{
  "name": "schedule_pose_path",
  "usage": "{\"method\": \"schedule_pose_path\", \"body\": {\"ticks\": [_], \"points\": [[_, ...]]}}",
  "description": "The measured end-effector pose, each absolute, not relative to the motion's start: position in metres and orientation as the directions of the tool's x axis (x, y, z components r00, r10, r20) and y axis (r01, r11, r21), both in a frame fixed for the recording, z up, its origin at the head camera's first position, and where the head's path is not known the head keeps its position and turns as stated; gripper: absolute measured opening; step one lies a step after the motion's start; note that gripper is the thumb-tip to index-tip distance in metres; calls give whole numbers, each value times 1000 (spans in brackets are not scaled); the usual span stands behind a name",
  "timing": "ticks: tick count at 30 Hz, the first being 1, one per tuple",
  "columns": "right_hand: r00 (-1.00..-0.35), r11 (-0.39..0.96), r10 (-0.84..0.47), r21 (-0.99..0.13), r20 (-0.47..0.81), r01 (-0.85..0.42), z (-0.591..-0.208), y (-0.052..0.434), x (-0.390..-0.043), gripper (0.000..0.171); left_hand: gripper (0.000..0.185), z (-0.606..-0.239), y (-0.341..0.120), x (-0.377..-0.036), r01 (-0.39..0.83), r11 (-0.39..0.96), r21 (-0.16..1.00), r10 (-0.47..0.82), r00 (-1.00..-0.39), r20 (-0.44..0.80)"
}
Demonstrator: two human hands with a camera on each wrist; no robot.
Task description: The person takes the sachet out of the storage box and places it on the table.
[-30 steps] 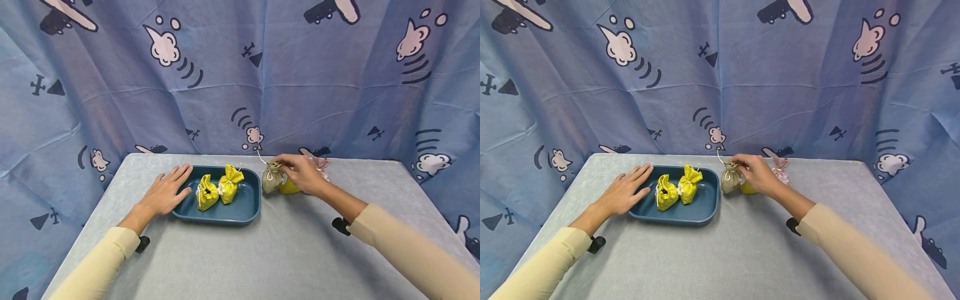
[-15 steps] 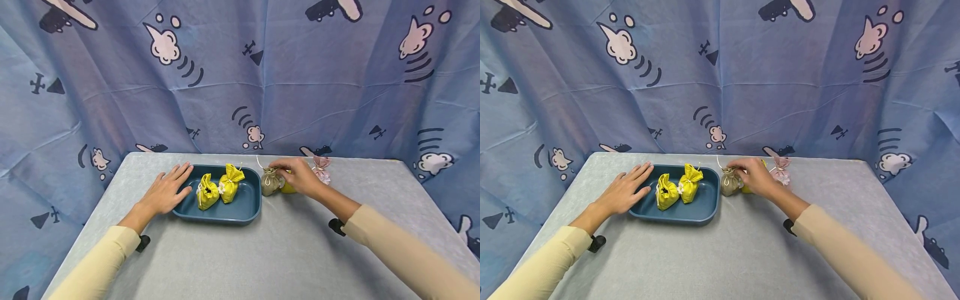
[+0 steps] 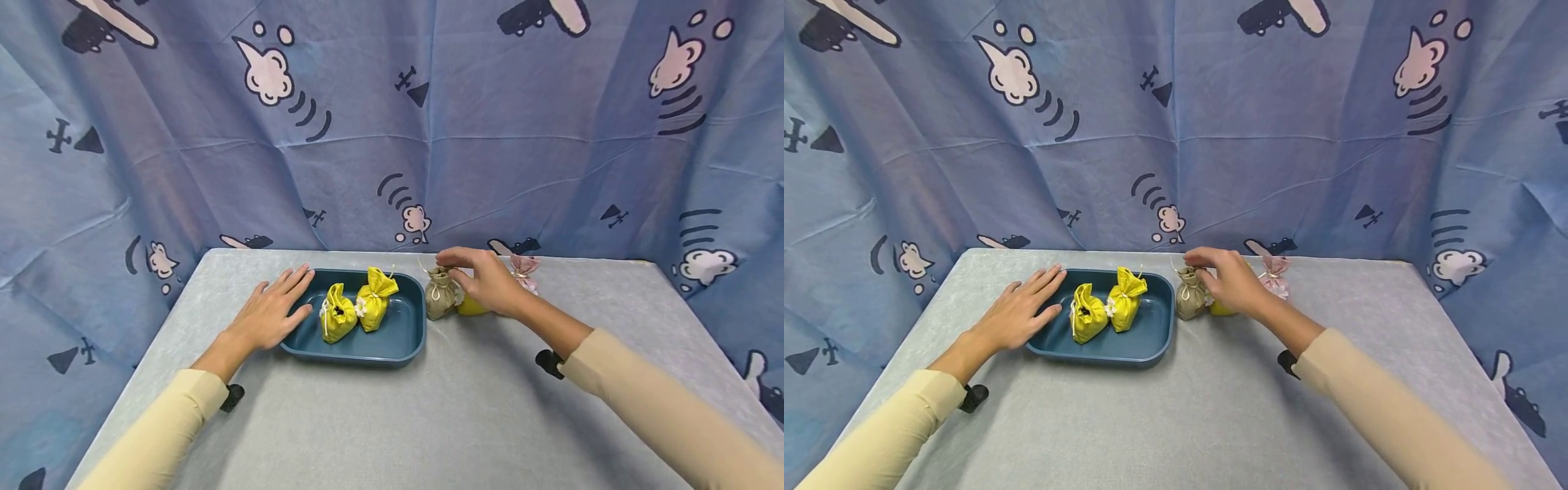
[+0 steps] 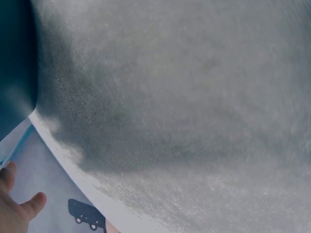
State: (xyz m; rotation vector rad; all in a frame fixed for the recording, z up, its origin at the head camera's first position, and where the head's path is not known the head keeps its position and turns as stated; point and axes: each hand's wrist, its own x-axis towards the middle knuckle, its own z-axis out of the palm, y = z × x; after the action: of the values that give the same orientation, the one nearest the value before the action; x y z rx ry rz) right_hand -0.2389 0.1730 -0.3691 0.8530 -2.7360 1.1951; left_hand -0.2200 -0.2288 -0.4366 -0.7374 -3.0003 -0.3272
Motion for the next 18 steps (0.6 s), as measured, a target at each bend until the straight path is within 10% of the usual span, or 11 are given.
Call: {"method": "schedule_pose_path", "body": {"ticks": [18], "points": [[-871, 467, -436, -770, 227, -434, -365, 127, -232, 50, 66, -436, -231, -221, 454, 867, 205, 452, -890, 60]]}}
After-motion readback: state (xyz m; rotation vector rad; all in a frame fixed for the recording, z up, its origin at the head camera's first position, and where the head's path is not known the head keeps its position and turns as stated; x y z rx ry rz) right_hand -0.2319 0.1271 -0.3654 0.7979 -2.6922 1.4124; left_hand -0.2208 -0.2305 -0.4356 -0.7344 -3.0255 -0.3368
